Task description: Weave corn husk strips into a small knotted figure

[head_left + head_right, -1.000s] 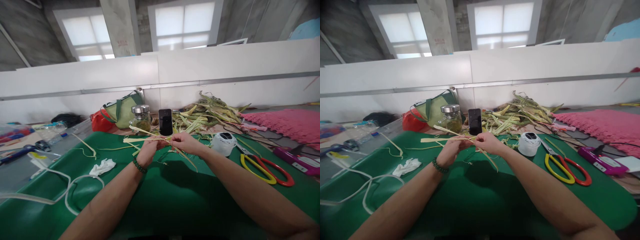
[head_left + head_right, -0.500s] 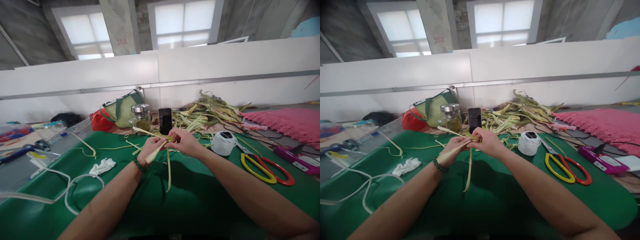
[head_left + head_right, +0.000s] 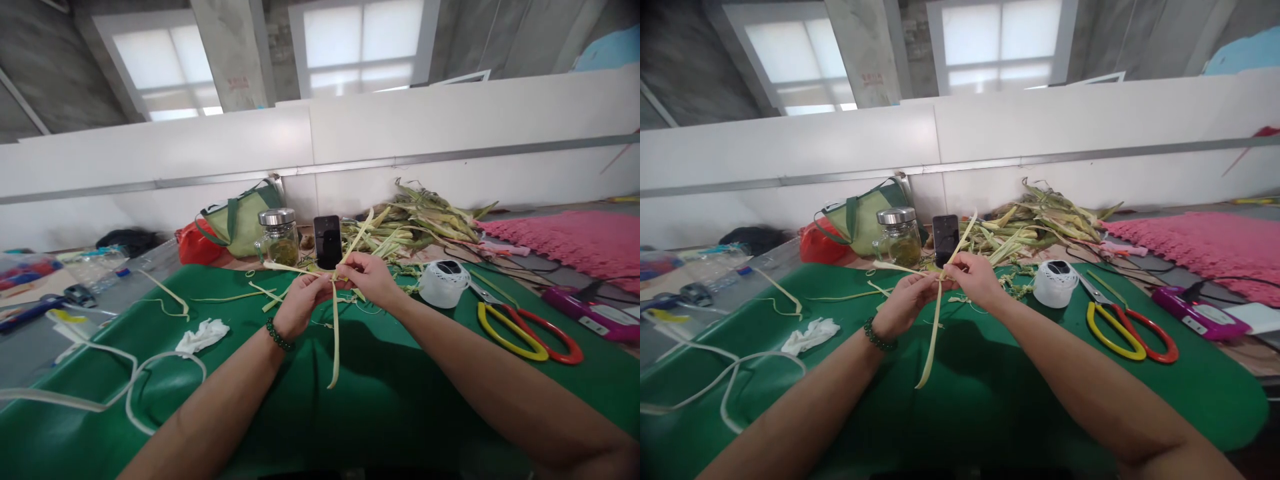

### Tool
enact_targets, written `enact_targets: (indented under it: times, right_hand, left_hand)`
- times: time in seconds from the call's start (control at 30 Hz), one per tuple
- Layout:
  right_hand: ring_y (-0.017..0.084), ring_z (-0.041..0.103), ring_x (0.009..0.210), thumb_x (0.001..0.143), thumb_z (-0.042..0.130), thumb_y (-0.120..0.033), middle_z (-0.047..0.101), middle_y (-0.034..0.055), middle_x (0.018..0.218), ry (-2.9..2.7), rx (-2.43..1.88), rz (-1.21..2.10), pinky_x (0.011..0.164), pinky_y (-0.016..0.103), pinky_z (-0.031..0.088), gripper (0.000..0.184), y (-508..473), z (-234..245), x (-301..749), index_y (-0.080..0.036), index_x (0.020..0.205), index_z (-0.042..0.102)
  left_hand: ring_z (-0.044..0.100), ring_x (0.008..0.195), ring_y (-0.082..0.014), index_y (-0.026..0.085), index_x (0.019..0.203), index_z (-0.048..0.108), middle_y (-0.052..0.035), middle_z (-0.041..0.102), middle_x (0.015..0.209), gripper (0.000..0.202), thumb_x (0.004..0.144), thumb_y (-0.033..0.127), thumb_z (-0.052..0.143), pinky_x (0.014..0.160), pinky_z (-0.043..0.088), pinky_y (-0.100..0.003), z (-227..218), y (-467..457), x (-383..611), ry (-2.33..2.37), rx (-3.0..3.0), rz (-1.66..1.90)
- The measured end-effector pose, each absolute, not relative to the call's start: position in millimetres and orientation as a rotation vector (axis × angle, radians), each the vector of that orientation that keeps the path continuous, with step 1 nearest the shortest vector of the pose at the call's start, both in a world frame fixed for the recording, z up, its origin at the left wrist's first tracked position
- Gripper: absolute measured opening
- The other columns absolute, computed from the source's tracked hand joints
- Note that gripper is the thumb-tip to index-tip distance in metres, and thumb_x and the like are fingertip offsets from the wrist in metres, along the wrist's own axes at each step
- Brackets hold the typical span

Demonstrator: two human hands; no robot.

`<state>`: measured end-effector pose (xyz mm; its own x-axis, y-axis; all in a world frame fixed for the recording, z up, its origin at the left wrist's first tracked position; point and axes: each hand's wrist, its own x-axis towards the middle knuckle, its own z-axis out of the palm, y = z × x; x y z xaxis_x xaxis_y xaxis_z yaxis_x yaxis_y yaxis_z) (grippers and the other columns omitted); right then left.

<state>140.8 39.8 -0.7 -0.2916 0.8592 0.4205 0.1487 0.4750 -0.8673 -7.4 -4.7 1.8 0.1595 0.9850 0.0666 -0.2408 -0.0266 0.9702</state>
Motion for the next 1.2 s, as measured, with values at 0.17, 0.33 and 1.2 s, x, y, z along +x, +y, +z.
enact_targets:
  times: [0.17,0.33,1.2]
  right_hand:
    - [0.014,0.053,0.056,0.076,0.053,-0.034,0.053,-0.0002,0.064,-1.853,-0.883,0.710,0.053,0.026,0.043,0.019,37,-2,139,-0.019,0.065,0.050]
    - [0.012,0.047,0.057,0.084,0.041,-0.031,0.049,-0.0024,0.061,-1.976,-1.000,0.495,0.056,0.024,0.034,0.022,32,-4,140,-0.021,0.066,0.041]
    - [0.013,0.049,0.057,0.086,0.049,-0.040,0.054,-0.0006,0.060,-2.004,-0.966,0.421,0.056,0.026,0.038,0.027,24,-2,138,-0.019,0.071,0.056]
  left_hand:
    - [0.069,0.074,-0.0210,0.013,0.070,0.066,-0.0054,0.072,0.069,0.033,0.053,0.035,0.083,0.077,0.051,-0.032,-2,-1,-9,0.924,1.129,1.229]
    - [0.068,0.067,-0.0174,0.013,0.071,0.064,-0.0037,0.071,0.066,0.033,0.055,0.036,0.082,0.075,0.051,-0.030,-6,-1,-9,0.896,1.171,1.201]
    - [0.066,0.074,-0.0173,0.012,0.070,0.068,-0.0065,0.071,0.071,0.028,0.061,0.037,0.077,0.075,0.049,-0.028,-10,9,-10,0.977,1.064,1.514]
